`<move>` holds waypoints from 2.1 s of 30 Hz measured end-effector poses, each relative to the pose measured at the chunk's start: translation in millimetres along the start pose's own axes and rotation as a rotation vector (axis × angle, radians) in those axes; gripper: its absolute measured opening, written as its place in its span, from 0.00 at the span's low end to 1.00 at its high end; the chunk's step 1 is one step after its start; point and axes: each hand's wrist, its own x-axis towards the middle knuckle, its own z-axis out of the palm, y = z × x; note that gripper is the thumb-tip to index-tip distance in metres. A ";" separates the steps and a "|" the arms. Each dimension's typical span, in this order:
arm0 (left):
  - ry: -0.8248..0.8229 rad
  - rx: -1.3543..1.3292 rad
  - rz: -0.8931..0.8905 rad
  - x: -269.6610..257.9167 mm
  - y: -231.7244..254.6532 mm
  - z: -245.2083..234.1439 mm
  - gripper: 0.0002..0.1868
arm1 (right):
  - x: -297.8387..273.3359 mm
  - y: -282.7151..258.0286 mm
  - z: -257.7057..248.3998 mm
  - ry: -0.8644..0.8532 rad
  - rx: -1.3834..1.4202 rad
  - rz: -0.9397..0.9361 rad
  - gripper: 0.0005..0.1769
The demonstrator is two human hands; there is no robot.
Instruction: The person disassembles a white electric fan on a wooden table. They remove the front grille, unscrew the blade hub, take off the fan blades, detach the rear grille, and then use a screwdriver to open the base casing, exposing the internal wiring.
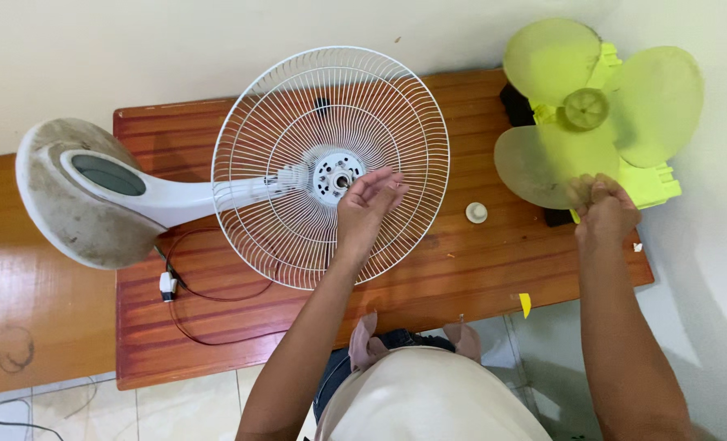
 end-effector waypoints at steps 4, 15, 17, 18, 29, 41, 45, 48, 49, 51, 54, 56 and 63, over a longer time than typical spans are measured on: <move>0.622 0.857 0.410 -13.0 -4.9 -24.1 0.19 | 4.1 22.2 13.2 -0.017 -0.040 0.022 0.05; 0.981 0.750 0.139 -19.6 13.4 -157.1 0.17 | -8.1 48.4 71.7 -0.099 -0.105 0.048 0.06; 0.986 0.664 0.091 -19.1 11.1 -169.1 0.13 | -11.6 50.2 81.3 -0.103 -0.125 0.067 0.06; 1.007 0.694 0.164 -19.4 9.4 -174.1 0.12 | -14.1 52.7 85.1 -0.102 -0.135 0.076 0.07; 1.037 0.657 0.291 -18.1 20.9 -221.9 0.08 | -38.7 123.9 131.7 -0.115 -0.099 0.222 0.07; 0.891 0.639 0.271 -25.8 26.7 -227.9 0.10 | -59.3 160.0 130.2 -0.073 -0.216 0.297 0.09; 0.853 0.644 0.270 -30.2 30.0 -229.8 0.11 | -60.5 164.7 124.1 -0.105 -0.165 0.294 0.12; 0.829 0.668 0.308 -31.8 33.5 -232.0 0.12 | -78.4 147.8 129.5 -0.018 -0.625 0.078 0.13; 0.820 0.676 0.324 -32.2 34.7 -232.0 0.12 | -90.7 137.8 133.6 0.002 -0.650 -0.076 0.12; 0.795 0.681 0.251 -32.7 36.7 -231.3 0.13 | -125.6 120.1 147.6 0.006 -0.621 -0.361 0.12; 0.760 0.749 0.354 -33.7 40.7 -231.8 0.18 | -196.0 104.0 180.1 -0.349 -0.586 -0.749 0.10; 0.717 0.839 0.488 -33.2 44.9 -233.3 0.21 | -241.9 104.6 212.1 -0.657 -0.750 -0.721 0.22; 0.530 0.817 0.262 -23.8 61.8 -238.4 0.19 | -300.2 105.2 281.2 -0.876 -0.847 -0.668 0.35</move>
